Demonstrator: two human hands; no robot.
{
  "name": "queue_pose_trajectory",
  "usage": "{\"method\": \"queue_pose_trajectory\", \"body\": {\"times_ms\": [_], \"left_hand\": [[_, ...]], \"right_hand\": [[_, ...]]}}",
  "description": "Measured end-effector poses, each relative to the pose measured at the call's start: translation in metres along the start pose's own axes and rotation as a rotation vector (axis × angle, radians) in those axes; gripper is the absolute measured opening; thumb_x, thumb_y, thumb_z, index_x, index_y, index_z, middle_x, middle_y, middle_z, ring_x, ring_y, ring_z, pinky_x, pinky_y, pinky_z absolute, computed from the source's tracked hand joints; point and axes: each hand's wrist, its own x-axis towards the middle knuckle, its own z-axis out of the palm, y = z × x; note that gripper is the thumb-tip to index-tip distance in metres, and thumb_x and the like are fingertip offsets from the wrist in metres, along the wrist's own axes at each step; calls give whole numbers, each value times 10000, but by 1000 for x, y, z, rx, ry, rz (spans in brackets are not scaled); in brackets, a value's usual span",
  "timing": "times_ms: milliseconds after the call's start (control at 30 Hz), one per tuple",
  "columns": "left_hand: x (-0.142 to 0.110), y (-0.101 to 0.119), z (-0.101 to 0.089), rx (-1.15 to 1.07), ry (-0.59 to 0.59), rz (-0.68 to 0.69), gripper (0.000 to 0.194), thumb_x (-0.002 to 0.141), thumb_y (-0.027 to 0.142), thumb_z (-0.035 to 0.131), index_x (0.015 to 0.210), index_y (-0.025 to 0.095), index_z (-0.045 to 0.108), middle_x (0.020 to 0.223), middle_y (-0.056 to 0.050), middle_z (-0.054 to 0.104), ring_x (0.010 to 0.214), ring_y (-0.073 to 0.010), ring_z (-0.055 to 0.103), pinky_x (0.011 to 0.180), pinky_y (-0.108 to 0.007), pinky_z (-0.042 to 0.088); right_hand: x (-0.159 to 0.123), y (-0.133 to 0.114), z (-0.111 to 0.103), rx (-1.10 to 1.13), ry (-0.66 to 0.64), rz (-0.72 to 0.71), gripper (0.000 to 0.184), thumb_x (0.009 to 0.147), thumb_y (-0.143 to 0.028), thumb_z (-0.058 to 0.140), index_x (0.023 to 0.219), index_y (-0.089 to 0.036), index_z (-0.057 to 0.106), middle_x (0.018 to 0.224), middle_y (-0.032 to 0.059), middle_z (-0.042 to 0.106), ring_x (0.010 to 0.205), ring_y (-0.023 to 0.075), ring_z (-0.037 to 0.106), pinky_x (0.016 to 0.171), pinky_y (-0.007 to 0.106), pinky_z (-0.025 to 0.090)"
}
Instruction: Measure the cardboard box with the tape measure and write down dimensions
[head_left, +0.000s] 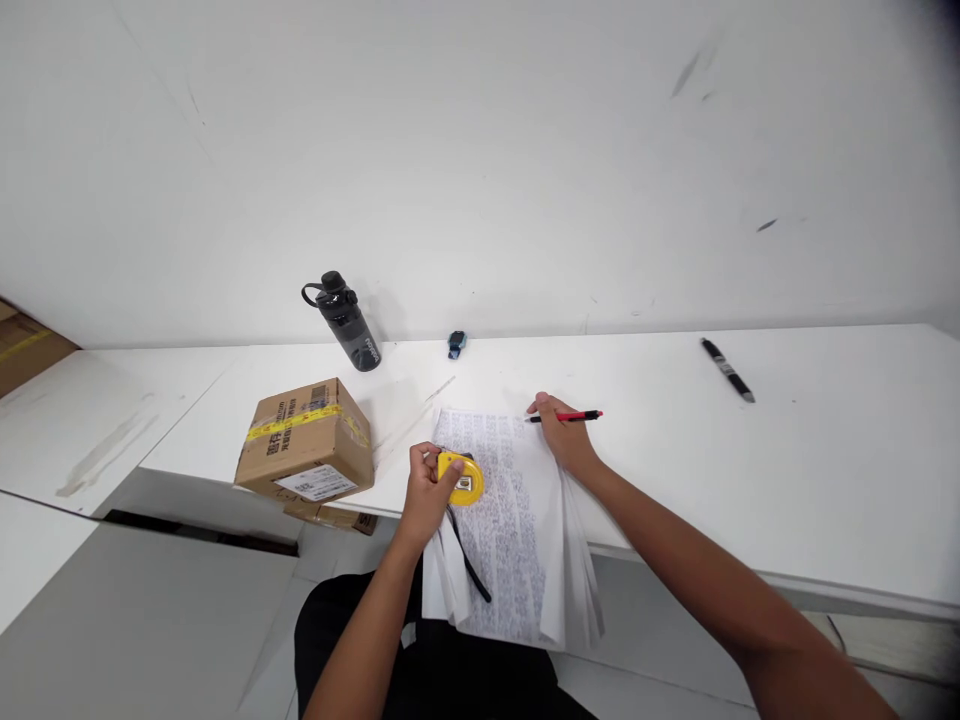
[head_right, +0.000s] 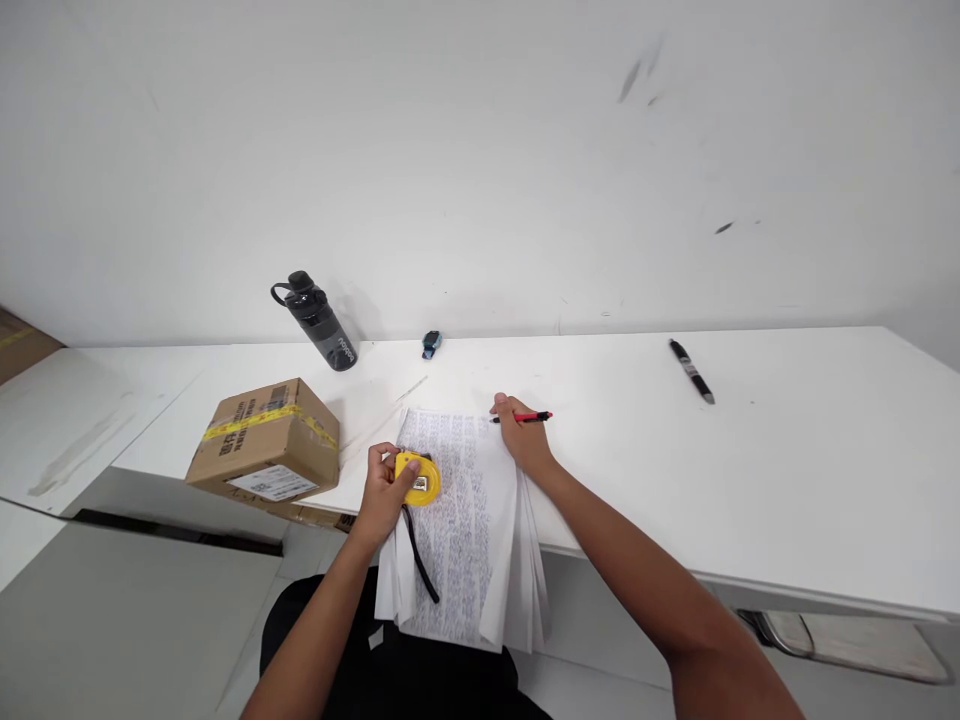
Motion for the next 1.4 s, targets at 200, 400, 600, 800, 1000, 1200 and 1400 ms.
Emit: {"method": "queue_pose_trajectory", "body": {"times_ms": [200,400,600,800,1000,1200,1400], "left_hand": [[-6,-13,-2,-38,27,20,439,773,419,693,978,245,347,797,40,598,681,-118,604,608,-230,463],[-33,-9,-1,-26,108,260,402,808,389,669,1017,223,369,1064,-92,608,933,-195,626,807,-365,505],[-67,59,-19,-22,171,682,362,890,447,549,1057,257,289,1268,-152,509,1143,-221,540,944,-438,452],[-79,103,-57,-197,276,513,421,824,567,587,987,238,381,1366,-138,461,1127,-203,548,917,-377,465],[-99,125,-111,-235,274,79,440,650,534,762,772,161,563,821,-38,638,734,-132,587,667,-251,456],[-108,163,-168,-109,171,94,401,661,518,753,761,151,624,823,-67,679,731,-161,597,643,-268,416],[-63,172,-235,162,464,66,449,667,596,668,776,167,595,978,-124,675,951,-251,587,704,-303,410]], "right_hand": [[-9,0,9,-343,-135,-345,309,893,-418,450,998,-216,658,942,70,673,787,211,620,705,325,474],[-26,-47,15,-316,-463,-400,583,803,-250,574,1367,-295,434,1409,140,442,990,264,627,825,447,496],[-85,-140,27,359,-1186,-295,856,716,-543,718,1437,-334,307,1390,120,484,1223,286,523,942,460,470],[-126,-175,97,325,-706,-142,540,716,-537,708,1136,-255,519,1023,74,661,847,248,667,629,385,582],[-137,-193,110,-129,-391,-961,324,854,-332,580,1174,-279,567,1138,94,656,1051,286,623,898,469,520],[-124,-216,99,-386,-406,-1129,412,892,-285,510,1303,-314,492,1186,89,626,1037,273,622,777,407,555],[-42,-202,105,-414,-464,-858,409,807,-312,581,1205,-264,497,1185,82,581,1023,252,608,832,392,524]]}}
